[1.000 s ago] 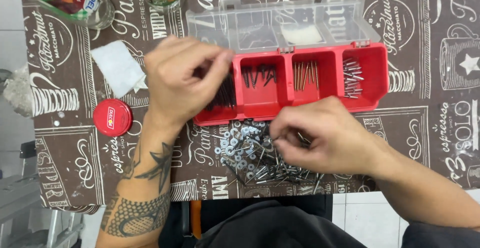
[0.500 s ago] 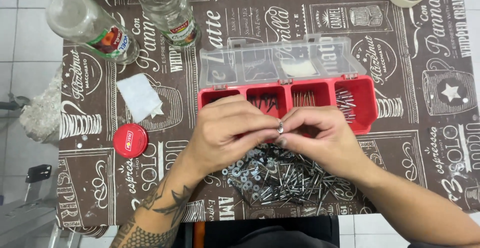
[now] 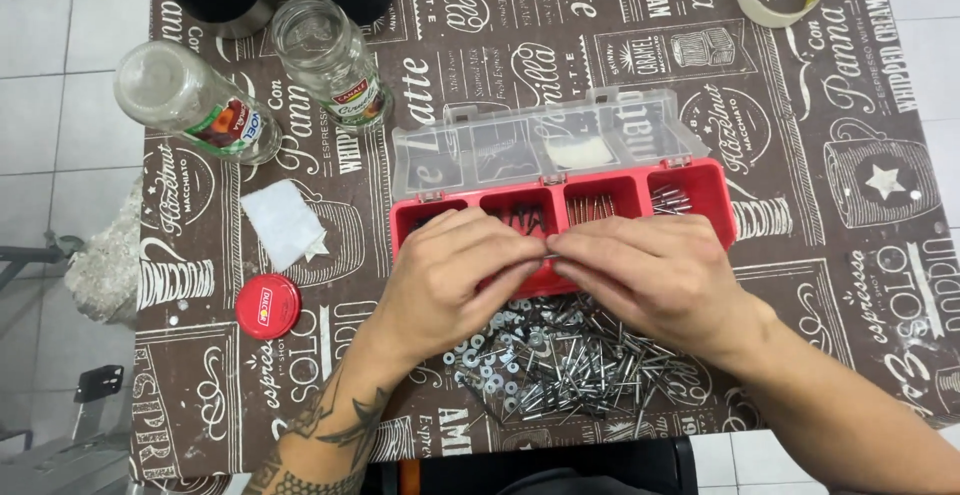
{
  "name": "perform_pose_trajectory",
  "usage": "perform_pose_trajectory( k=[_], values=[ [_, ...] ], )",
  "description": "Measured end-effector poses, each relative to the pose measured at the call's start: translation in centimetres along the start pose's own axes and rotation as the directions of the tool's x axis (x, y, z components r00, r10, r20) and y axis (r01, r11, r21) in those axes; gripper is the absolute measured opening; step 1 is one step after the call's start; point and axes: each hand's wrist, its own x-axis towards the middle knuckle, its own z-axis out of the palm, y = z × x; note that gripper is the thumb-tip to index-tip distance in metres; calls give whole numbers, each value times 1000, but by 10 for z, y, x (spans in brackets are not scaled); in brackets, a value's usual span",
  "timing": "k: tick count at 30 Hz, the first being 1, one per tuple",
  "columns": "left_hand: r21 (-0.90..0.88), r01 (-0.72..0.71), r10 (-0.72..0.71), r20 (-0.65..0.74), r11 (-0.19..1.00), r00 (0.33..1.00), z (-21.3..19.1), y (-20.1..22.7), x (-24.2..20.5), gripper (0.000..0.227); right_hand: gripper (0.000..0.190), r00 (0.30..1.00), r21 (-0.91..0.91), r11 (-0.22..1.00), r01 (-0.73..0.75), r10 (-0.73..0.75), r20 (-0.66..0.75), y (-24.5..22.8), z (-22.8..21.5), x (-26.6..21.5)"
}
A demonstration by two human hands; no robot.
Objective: The person sorts screws and washers from a pile on the table into compartments of a red plastic organizer. They pick up individual screws, place them into specific sections, and occasionally adjust the contents within the organizer.
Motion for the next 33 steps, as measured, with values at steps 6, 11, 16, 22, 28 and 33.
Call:
perform_pose_trajectory(
  k=[6,11,16,22,28,33],
  values=[
    [211,-111,118,-23,971,993,10,0,-4,13,10,989,-123,992,0,18,144,2,-5,3],
    [209,-125,129,-9,970,992,11,-3,-9,16,11,989,-88,995,36,-23,144,4,-7,1],
    [207,-66,70,-14,976,997,7,-13,-13,20,12,975,-260,965,22,37,220,28,-46,-5],
    [228,7,13,-85,974,996,-4,-10,-6,12,20,668,-695,650,-307,667,330,38,-82,-19],
    [189,27,-12,-81,982,997,-8,-5,0,4,37,314,-793,558,-246,819,479,35,-61,-5],
    [179,27,-13,-78,983,997,-11,-3,2,3,29,264,-785,590,-190,801,538,47,-38,-12]
  ],
)
